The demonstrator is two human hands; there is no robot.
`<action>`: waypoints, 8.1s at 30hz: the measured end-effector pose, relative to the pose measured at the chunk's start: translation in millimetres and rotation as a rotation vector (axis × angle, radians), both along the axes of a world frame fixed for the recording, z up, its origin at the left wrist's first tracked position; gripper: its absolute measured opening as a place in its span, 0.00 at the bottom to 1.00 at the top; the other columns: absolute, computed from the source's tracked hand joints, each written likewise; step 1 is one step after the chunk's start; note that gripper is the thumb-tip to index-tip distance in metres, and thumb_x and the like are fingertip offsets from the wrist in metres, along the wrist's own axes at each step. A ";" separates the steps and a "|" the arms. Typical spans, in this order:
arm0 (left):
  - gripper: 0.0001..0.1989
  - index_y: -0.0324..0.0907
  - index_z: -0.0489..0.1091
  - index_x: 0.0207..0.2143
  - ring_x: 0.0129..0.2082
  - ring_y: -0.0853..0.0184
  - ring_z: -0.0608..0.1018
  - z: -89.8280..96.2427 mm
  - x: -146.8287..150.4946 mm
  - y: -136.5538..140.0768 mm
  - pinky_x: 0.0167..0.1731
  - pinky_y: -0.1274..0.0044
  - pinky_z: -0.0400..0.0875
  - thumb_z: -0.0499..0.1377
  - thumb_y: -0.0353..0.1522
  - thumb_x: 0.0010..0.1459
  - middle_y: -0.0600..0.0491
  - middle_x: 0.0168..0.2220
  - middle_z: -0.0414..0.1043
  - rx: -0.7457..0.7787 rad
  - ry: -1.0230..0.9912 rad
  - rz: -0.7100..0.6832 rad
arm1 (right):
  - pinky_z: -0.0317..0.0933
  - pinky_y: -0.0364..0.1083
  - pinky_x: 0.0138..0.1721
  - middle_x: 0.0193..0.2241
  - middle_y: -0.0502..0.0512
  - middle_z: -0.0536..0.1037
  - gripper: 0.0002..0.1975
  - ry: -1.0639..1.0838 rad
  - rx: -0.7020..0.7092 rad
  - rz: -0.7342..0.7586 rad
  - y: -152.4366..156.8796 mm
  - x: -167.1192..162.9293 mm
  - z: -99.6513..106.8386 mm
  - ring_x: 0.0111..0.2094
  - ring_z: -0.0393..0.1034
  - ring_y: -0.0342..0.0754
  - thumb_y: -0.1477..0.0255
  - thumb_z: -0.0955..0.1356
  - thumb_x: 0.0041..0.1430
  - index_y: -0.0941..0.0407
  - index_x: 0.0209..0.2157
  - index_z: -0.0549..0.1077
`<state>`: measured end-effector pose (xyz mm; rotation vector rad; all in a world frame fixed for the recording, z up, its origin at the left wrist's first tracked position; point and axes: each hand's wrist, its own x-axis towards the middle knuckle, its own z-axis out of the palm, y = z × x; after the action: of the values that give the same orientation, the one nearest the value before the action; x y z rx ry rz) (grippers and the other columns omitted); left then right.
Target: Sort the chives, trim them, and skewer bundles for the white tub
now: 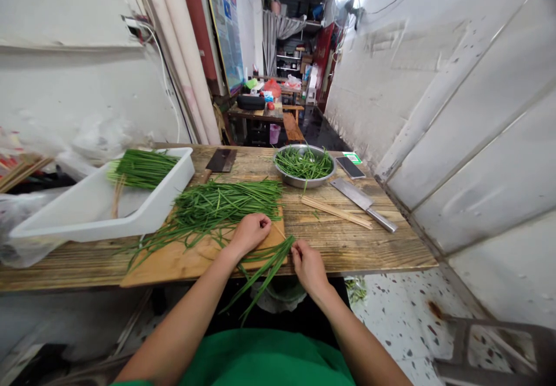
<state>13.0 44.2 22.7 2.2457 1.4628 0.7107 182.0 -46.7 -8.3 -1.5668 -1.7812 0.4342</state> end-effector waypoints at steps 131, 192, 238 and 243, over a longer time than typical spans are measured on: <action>0.10 0.38 0.71 0.29 0.32 0.68 0.70 8.4 -6.2 -0.4 0.35 0.78 0.63 0.49 0.29 0.56 0.49 0.31 0.67 0.148 0.314 -0.195 | 0.55 0.40 0.27 0.22 0.50 0.72 0.09 0.099 0.032 -0.055 2.6 1.5 -10.1 0.24 0.68 0.45 0.75 0.57 0.55 0.56 0.30 0.67; 0.11 0.41 0.73 0.33 0.32 0.69 0.72 -7.5 -2.9 -1.2 0.34 0.79 0.64 0.51 0.32 0.55 0.52 0.31 0.73 0.168 -0.015 -0.109 | 0.54 0.39 0.25 0.21 0.51 0.72 0.09 0.057 0.033 -0.016 3.3 0.2 -6.5 0.23 0.67 0.44 0.75 0.57 0.55 0.56 0.29 0.67; 0.11 0.41 0.74 0.31 0.32 0.67 0.74 3.3 -2.9 2.4 0.35 0.78 0.64 0.52 0.33 0.53 0.52 0.32 0.75 0.030 -0.001 -0.134 | 0.56 0.40 0.27 0.22 0.51 0.72 0.09 0.110 0.054 -0.049 0.2 2.4 -6.9 0.24 0.68 0.45 0.74 0.57 0.56 0.56 0.30 0.66; 0.11 0.41 0.74 0.32 0.30 0.68 0.74 -0.5 -2.1 2.0 0.34 0.78 0.65 0.53 0.33 0.52 0.53 0.31 0.75 0.019 -0.073 -0.040 | 0.56 0.40 0.27 0.23 0.51 0.72 0.09 0.111 0.047 -0.044 1.2 2.8 -10.3 0.24 0.68 0.45 0.74 0.57 0.56 0.56 0.30 0.66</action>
<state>10.9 46.2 22.1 2.2323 1.3785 0.7885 184.8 -45.5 -18.6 -1.5171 -1.6585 0.4455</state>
